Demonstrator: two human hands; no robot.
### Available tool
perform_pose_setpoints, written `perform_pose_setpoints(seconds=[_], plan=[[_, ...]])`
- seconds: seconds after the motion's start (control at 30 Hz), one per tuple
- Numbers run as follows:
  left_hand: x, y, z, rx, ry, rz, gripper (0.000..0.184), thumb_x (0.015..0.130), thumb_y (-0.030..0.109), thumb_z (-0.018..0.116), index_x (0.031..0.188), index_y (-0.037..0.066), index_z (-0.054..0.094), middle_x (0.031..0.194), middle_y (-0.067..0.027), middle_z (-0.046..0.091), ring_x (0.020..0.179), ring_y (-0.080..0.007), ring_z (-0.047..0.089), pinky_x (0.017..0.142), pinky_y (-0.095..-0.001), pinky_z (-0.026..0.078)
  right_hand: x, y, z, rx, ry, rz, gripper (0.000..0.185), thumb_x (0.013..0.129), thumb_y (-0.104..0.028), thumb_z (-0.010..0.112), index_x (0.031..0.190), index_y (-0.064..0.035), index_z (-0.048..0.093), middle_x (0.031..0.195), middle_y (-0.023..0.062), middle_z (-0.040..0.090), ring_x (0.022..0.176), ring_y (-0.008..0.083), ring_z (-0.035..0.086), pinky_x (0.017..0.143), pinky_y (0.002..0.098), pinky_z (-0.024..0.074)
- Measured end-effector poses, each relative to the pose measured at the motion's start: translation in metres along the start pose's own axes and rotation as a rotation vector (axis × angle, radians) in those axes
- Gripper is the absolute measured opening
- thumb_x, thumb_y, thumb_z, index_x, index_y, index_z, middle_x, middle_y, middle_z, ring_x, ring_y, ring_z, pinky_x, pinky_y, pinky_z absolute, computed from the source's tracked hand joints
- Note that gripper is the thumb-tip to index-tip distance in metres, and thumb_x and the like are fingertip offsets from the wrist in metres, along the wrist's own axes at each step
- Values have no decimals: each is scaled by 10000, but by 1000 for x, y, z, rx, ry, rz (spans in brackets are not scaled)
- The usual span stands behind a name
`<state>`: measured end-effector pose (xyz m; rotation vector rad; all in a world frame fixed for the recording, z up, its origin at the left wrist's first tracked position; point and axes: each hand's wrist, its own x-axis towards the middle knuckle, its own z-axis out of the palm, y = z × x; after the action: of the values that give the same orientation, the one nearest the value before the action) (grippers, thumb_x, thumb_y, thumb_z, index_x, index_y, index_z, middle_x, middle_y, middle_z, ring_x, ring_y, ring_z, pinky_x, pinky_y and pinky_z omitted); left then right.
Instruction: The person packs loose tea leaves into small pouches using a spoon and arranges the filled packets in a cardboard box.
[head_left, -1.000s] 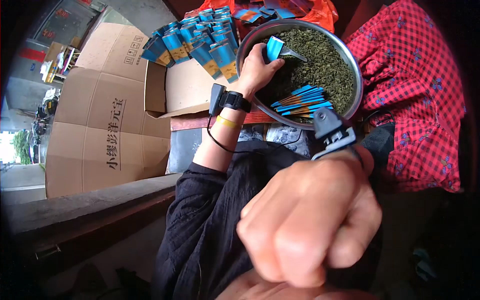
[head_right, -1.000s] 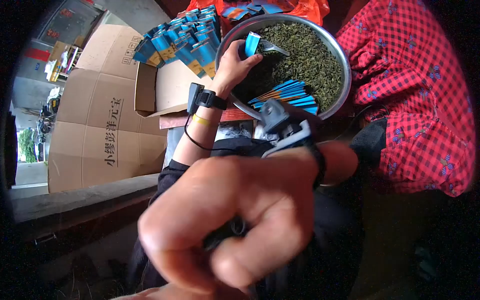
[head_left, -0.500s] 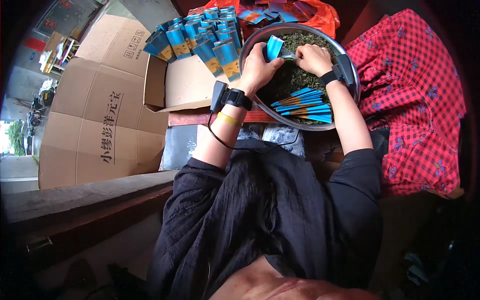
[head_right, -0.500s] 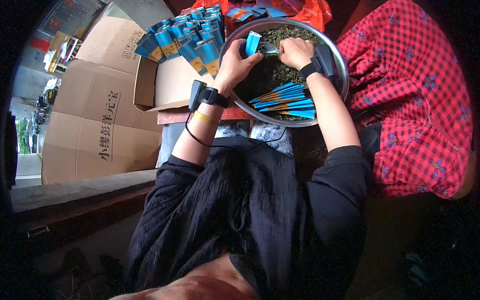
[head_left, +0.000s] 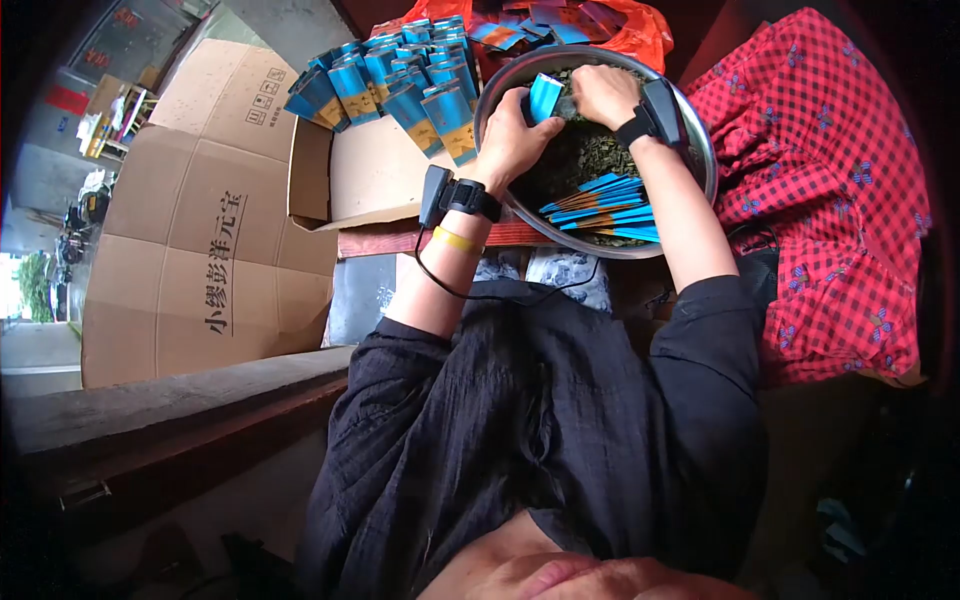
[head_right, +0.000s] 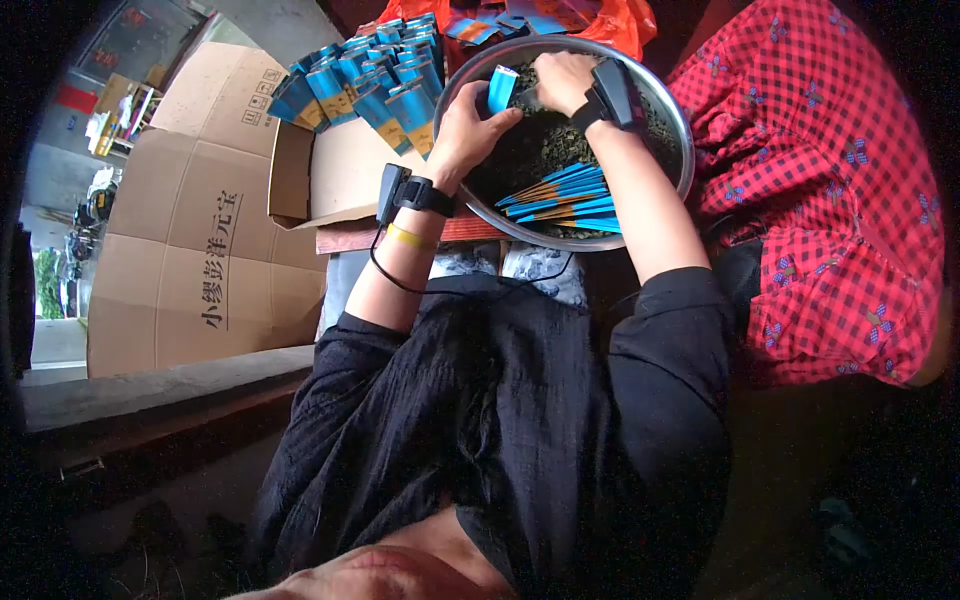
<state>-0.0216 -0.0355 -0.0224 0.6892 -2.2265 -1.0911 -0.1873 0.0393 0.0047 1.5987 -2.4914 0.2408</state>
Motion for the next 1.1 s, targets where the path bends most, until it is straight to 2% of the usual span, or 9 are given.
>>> perform_pose_setpoints(seconds=[0.1, 0.2, 0.33, 0.47, 0.57, 0.73, 0.9, 0.97, 1.1], plan=[[-1, 3, 0, -12, -16, -49, 601, 725, 292, 780, 1161, -45, 540, 1035, -193, 629, 957, -274, 619, 842, -355, 491, 6, 13, 30, 207, -16, -61, 140, 784, -135, 605, 829, -26, 681, 788, 174, 666, 758, 279, 663, 670, 404, 504], [-1, 1, 1, 7, 18, 3, 589, 726, 286, 778, 1157, -41, 544, 1022, -189, 632, 947, -272, 622, 836, -354, 493, 8, 25, 59, 1032, -6, 40, 291, 866, -332, 582, 829, -58, 669, 728, 98, 655, 702, 281, 641, 663, 401, 486], [2, -1, 2, 5, -13, -13, 585, 724, 283, 779, 1154, -39, 548, 1016, -184, 632, 937, -268, 624, 829, -351, 494, 2, 23, 57, 697, 74, 58, 389, 916, -414, 471, 850, -79, 657, 816, 125, 669, 818, 334, 638, 726, 417, 482], [1, -3, 3, -13, -11, -14, 587, 718, 281, 784, 1155, -33, 552, 1025, -178, 633, 949, -262, 624, 836, -350, 492, -1, 14, 32, 616, 14, 200, 415, 923, -440, 429, 857, -106, 666, 899, 142, 670, 892, 350, 630, 763, 433, 477], [-2, 3, 1, 9, -19, -16, 587, 719, 279, 783, 1163, -26, 550, 1036, -178, 633, 960, -265, 624, 842, -350, 490, -6, 9, 43, 637, -32, 103, 414, 921, -443, 431, 849, -115, 672, 879, 136, 672, 885, 345, 634, 763, 432, 478], [-1, 2, 2, 15, -21, -15, 607, 720, 286, 785, 1182, -20, 538, 1061, -186, 627, 990, -278, 616, 861, -356, 482, 5, 28, 50, 829, 16, 194, 425, 918, -441, 431, 839, -103, 676, 753, 90, 671, 784, 261, 658, 732, 385, 485], [-4, 8, -2, 19, -38, -39, 612, 712, 280, 770, 1184, -15, 515, 1070, -231, 625, 1022, -345, 608, 884, -398, 475, 6, 48, 28, 1006, 328, 334, 433, 941, -409, 448, 810, -52, 655, 623, 41, 626, 619, 157, 619, 620, 313, 476], [-5, 9, -2, 63, -59, -45, 626, 719, 301, 783, 1187, -21, 522, 1074, -205, 621, 1015, -298, 606, 880, -366, 474, 10, 56, 31, 1089, 415, 328, 426, 950, -395, 457, 812, -39, 647, 606, 22, 605, 589, 124, 594, 587, 282, 465], [-4, 3, 2, 79, -46, 1, 641, 717, 302, 781, 1190, -30, 504, 1069, -222, 621, 1029, -308, 605, 885, -373, 471, 0, 37, 13, 1104, 410, 170, 416, 962, -386, 459, 810, -45, 644, 596, 6, 583, 575, 93, 577, 557, 250, 451]])
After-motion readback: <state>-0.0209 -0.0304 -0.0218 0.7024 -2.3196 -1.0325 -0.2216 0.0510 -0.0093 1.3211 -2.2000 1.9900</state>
